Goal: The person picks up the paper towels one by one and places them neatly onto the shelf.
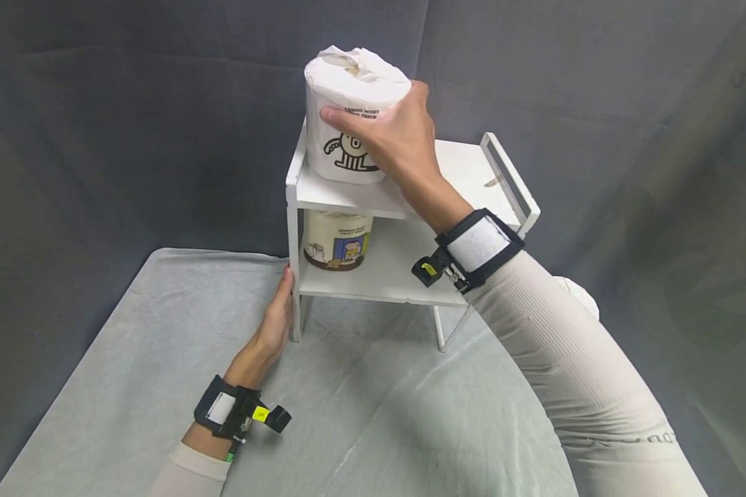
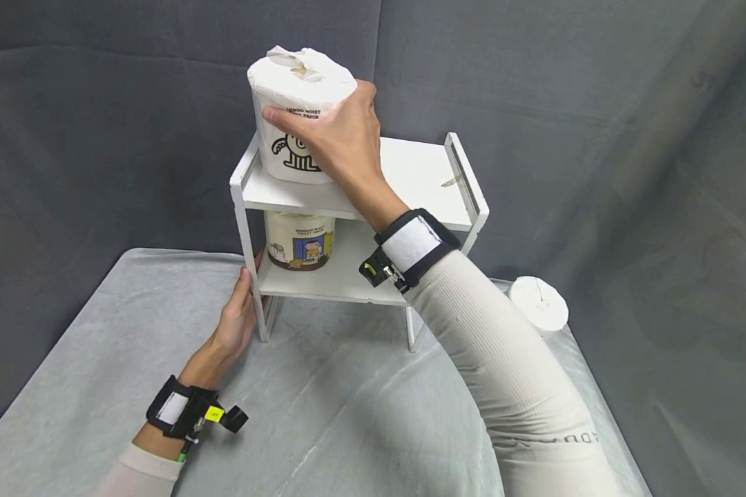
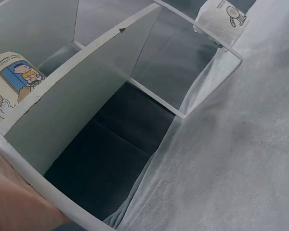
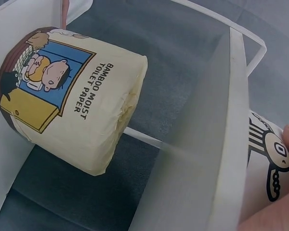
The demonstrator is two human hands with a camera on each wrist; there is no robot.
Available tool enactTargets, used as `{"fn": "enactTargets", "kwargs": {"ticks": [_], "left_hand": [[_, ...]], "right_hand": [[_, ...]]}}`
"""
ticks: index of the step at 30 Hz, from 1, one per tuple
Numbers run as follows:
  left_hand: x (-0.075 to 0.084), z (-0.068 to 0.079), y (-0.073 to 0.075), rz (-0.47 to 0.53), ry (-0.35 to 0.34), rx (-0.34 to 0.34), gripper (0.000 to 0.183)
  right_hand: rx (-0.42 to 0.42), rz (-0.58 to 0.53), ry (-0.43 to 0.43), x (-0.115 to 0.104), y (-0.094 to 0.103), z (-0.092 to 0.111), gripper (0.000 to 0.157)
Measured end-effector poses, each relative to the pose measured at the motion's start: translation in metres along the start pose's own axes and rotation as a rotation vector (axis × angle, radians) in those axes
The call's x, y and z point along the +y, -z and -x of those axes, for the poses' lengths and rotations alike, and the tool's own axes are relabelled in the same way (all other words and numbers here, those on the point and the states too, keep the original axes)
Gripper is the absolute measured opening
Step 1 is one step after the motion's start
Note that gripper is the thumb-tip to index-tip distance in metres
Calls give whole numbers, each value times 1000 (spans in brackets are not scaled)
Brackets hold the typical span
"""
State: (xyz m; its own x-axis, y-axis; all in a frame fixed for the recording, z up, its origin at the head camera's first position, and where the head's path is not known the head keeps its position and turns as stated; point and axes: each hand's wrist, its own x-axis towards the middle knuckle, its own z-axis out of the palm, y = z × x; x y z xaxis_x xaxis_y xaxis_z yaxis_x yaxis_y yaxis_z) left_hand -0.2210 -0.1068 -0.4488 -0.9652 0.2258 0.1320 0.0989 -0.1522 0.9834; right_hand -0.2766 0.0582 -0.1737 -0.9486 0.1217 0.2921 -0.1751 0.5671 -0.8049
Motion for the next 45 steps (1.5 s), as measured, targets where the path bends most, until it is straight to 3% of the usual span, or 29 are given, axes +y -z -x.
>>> {"fn": "enactTargets", "kwargs": {"ticks": [10,18,28,45], "left_hand": [[-1,0,-1,7,4,-3,85],[0,-2,0,16,9,5,86],[0,0,3,12,-9,4,83],[1,-1,4,-3,12,10,83]], "right_hand": [[-40,-31,20,1,5,6,111],[-53,32,5,-2,26,16,129],[-75,68,23,-10,53,32,120],[-41,17,92,-7,99,64,107]]}}
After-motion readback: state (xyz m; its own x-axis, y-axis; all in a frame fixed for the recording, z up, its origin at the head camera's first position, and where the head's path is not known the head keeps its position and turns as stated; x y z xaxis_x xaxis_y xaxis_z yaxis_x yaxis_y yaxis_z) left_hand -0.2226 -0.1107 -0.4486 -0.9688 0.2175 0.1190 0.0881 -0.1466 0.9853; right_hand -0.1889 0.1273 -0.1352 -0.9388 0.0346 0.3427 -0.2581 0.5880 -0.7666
